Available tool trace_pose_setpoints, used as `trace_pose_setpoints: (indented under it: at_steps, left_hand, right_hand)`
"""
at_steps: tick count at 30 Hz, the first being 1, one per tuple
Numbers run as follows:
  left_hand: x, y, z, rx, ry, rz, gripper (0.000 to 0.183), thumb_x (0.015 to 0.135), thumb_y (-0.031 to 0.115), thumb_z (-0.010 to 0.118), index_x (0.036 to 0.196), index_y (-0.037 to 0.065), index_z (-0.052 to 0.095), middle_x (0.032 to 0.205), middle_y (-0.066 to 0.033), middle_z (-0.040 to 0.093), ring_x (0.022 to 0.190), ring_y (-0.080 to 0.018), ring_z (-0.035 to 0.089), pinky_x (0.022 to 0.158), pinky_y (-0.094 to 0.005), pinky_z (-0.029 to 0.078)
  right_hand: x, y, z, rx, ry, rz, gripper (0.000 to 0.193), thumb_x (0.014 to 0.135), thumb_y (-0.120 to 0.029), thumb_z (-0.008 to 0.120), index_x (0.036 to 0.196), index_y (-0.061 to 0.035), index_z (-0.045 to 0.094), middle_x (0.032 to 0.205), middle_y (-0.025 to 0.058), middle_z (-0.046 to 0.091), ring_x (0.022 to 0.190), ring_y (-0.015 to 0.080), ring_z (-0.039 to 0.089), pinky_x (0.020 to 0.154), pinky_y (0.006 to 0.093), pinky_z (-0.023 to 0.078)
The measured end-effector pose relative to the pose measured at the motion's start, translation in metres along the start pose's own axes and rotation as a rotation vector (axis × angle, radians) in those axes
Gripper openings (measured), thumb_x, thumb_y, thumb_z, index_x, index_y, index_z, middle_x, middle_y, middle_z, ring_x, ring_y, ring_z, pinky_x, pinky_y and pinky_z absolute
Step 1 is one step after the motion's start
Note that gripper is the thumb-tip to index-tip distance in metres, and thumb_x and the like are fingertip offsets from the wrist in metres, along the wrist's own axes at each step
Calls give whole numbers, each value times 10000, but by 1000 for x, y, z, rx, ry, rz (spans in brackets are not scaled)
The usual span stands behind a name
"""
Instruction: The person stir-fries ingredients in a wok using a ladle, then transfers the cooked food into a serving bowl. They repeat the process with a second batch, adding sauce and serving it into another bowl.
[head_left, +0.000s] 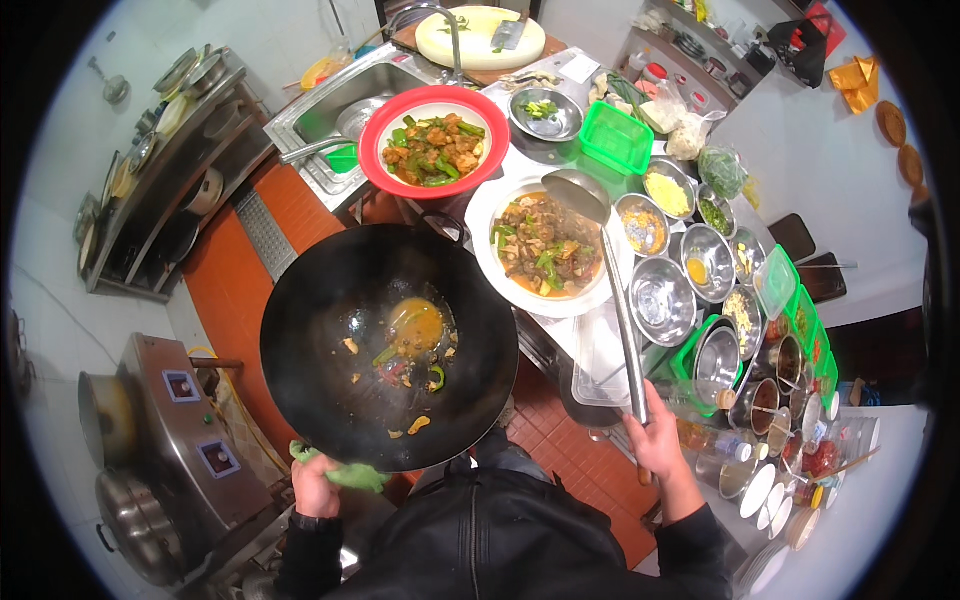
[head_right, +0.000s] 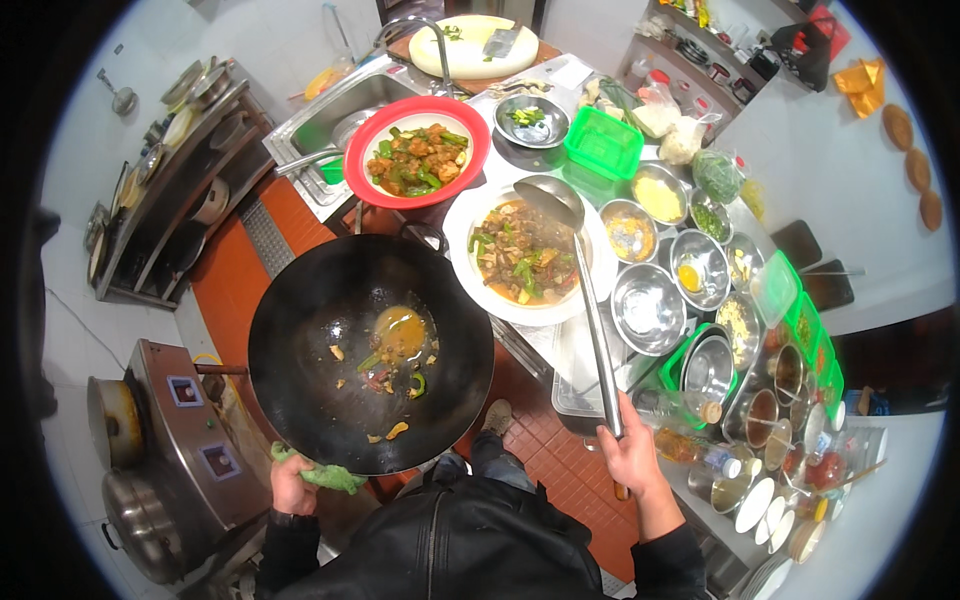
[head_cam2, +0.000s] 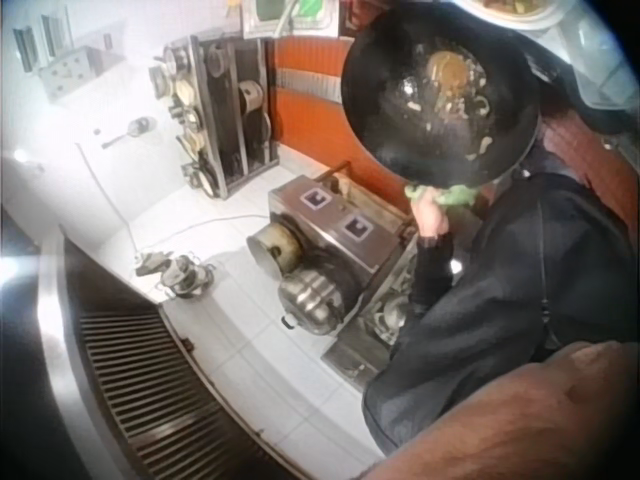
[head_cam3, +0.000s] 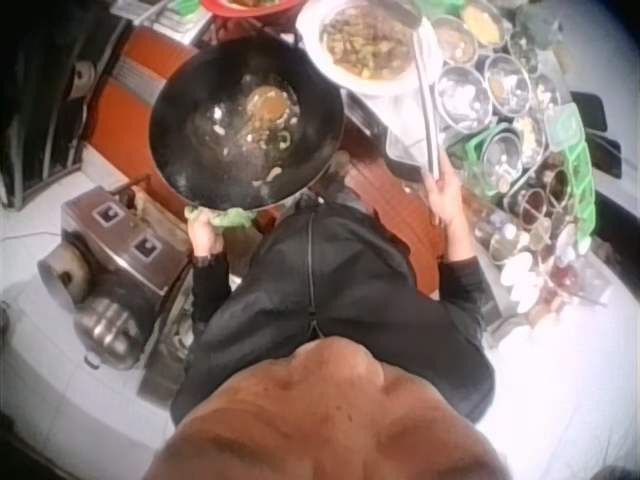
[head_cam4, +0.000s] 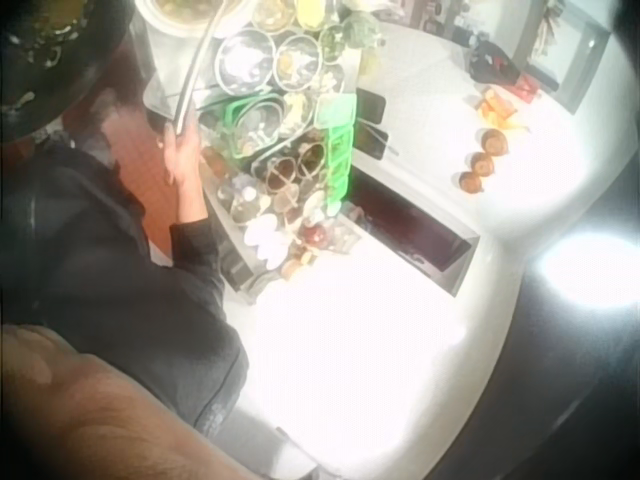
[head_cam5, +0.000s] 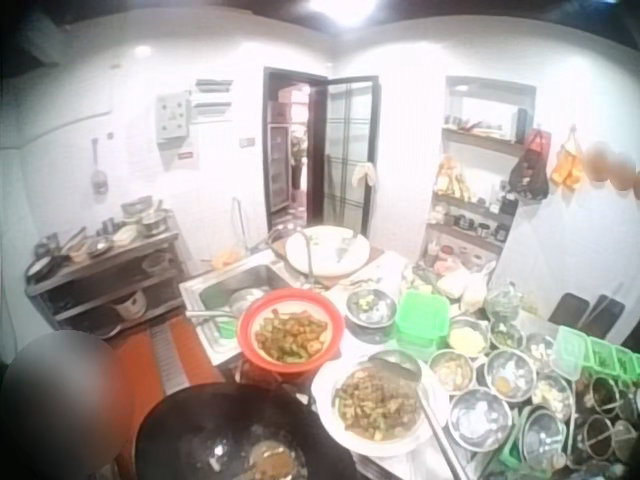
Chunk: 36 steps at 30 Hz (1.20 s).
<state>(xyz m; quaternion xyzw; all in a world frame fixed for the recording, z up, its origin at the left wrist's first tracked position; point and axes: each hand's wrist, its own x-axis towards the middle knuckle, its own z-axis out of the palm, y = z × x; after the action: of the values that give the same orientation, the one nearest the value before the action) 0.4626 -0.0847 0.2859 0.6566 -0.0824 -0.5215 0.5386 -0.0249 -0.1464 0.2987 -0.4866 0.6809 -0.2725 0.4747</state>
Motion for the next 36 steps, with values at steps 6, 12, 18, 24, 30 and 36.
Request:
trace_pose_setpoints:
  at_steps: [6,12,18,24,30,36]
  left_hand:
    - [0,-3,0,10,47,-21,92,688,-9,542,763,20,587,690,-63,596,605,-191,600,557,-315,480]
    - [-4,-1,2,68,48,-20,96,702,25,545,777,36,603,662,-36,587,508,-146,536,426,-258,360]
    - [-6,3,5,81,23,-43,119,710,22,545,811,44,604,688,-14,577,523,-127,523,433,-248,336]
    - [-7,4,5,49,42,-65,32,712,-21,559,724,1,579,666,-54,582,574,-153,560,517,-286,406]
    - [-5,5,3,39,47,-65,33,708,-35,562,714,-9,583,682,-62,595,597,-164,577,548,-300,427]
    - [-4,9,2,52,37,-73,46,703,-38,569,716,1,588,696,-57,603,619,-157,579,577,-296,438]
  right_hand:
    - [-13,-4,9,-102,3,-249,582,900,27,570,1454,-6,394,1034,114,709,815,187,683,793,324,541]
    - [-24,-40,36,216,-441,203,619,899,25,590,1480,-57,392,788,-32,556,581,34,495,535,190,417]
    - [-12,-50,74,-168,-555,71,556,850,-9,593,1393,-52,481,852,17,624,700,72,557,651,245,474]
    - [-15,-53,90,15,-705,220,531,869,26,579,1385,-53,480,792,8,606,604,75,553,558,224,463]
    - [-21,-65,76,380,-921,601,459,893,18,562,1344,-30,491,670,5,519,476,76,486,431,221,393]
    - [-25,-67,52,751,-995,896,534,846,-33,619,1350,14,451,624,32,474,433,100,414,408,225,353]
